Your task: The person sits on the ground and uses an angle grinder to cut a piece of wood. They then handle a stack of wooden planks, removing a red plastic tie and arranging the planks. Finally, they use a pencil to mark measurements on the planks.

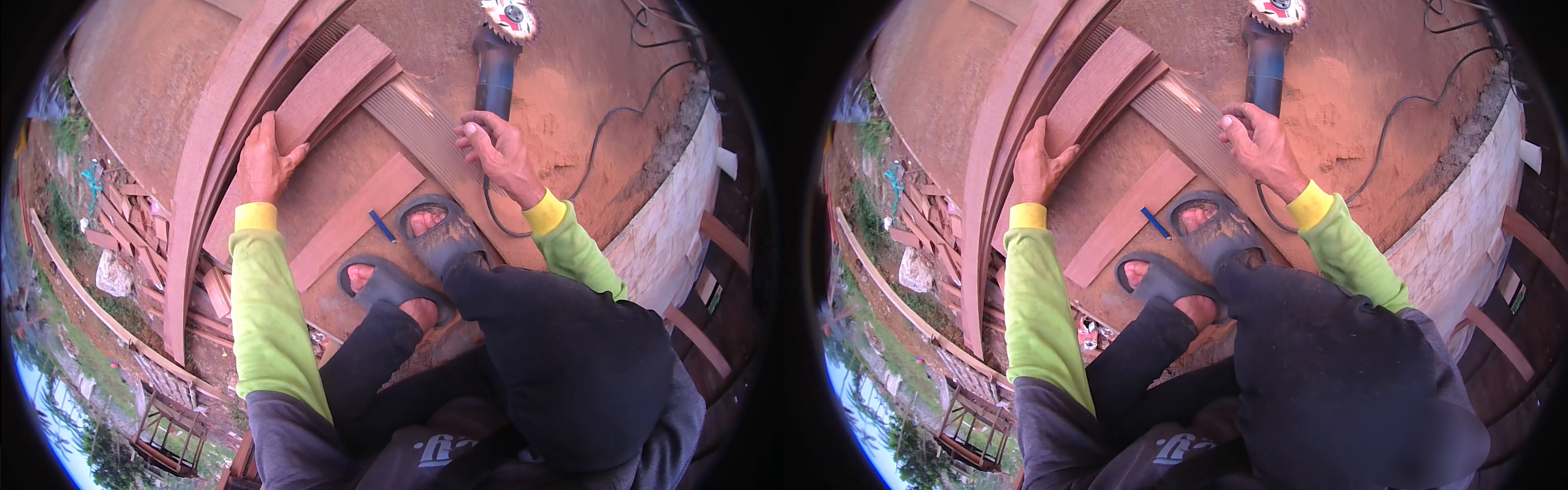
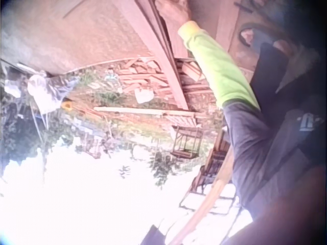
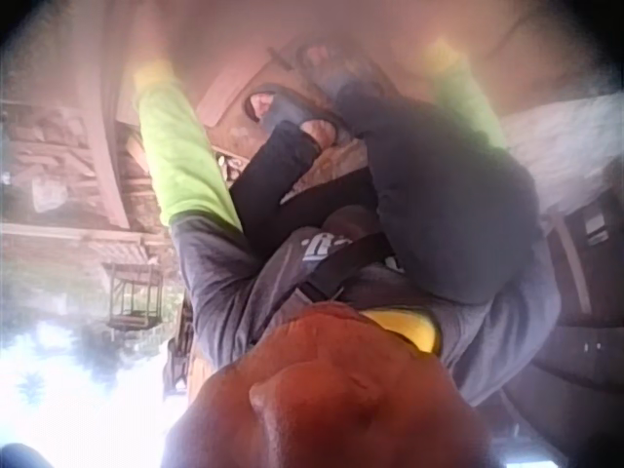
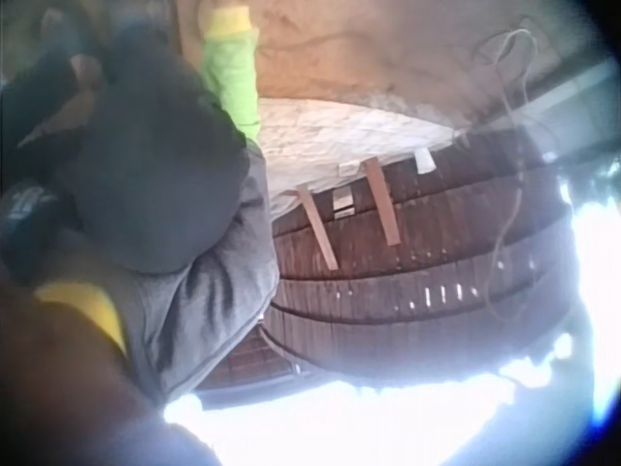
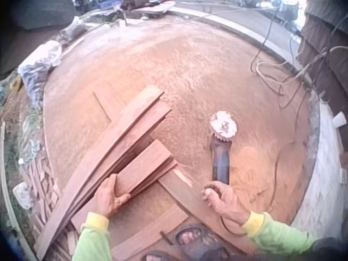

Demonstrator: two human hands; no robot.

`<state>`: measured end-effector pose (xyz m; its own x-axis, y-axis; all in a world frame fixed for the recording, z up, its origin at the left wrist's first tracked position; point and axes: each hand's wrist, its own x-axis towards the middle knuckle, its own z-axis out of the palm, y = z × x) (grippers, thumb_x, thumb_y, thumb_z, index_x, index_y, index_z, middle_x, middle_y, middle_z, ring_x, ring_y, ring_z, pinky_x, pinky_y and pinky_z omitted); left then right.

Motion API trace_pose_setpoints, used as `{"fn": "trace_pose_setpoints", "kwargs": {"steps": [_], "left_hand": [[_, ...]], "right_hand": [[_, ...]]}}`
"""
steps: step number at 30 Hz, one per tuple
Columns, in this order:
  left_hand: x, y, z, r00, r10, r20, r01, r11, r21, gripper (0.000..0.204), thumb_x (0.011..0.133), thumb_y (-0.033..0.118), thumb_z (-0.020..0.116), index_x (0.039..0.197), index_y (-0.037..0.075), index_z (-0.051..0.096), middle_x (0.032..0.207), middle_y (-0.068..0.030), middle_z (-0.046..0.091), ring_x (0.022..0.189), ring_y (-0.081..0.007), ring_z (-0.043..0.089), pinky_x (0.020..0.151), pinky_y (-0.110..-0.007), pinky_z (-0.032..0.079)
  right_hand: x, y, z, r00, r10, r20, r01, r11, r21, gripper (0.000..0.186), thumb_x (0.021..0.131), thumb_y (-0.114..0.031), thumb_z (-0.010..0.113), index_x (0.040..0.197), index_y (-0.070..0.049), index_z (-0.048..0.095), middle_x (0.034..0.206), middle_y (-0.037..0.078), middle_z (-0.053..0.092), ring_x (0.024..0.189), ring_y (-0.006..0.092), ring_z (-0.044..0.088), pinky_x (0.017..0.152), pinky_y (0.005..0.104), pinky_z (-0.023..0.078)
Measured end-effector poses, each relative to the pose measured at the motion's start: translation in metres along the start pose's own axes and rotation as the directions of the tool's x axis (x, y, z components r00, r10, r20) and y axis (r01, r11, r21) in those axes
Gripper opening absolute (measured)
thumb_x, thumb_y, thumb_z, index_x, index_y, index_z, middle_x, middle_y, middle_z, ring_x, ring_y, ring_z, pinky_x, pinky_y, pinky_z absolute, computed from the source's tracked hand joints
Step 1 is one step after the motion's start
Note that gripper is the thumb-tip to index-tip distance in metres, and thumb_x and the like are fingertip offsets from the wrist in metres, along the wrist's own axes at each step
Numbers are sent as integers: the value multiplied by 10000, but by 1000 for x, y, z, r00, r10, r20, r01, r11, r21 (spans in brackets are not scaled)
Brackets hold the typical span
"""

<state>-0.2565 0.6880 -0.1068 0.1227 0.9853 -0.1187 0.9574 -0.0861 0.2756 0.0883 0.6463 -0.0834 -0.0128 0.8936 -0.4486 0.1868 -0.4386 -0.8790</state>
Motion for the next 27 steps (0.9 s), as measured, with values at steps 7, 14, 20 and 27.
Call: {"fn": "trace_pose_setpoints", "kwargs": {"steps": [7, 14, 20, 27], "left_hand": [[-18, -4, 2, 976, 144, -166, -123, 984, 132, 724, 677, 297, 830, 1270, 13, 527, 1193, -209, 583, 1099, -354, 582, 883, -430, 512], [-50, 3, -3, 978, 134, -160, -124, 990, 72, 766, 590, 269, 855, 1243, 8, 551, 1102, -177, 569, 1008, -339, 558, 868, -412, 493], [-88, 0, 18, 997, 76, -18, -76, 997, 34, 776, 565, 273, 845, 1233, 16, 545, 1070, -158, 565, 996, -335, 561, 850, -425, 484], [-97, 0, 28, 996, 83, -16, -83, 997, 0, 793, 552, 241, 849, 1248, 29, 532, 1062, -137, 568, 991, -327, 557, 827, -425, 484]], "right_hand": [[-9, 14, 12, 995, -86, 51, 93, 983, -157, 257, 939, -154, 572, 1072, 65, 602, 872, 154, 676, 791, 190, 674, 630, 304, 527], [-32, 32, 90, 683, -344, 644, 714, 501, -490, 204, 840, -201, 640, 853, 3, 631, 758, 159, 674, 743, 314, 679, 612, 409, 492], [-25, 49, 131, 585, -115, 803, 810, 33, -586, 220, 760, -269, 656, 769, -49, 644, 713, 121, 645, 705, 252, 653, 659, 366, 438], [-32, 74, 141, 591, -328, 737, 802, 136, -582, 202, 750, -188, 636, 904, -58, 624, 745, 106, 650, 656, 294, 670, 586, 442, 450]]}}
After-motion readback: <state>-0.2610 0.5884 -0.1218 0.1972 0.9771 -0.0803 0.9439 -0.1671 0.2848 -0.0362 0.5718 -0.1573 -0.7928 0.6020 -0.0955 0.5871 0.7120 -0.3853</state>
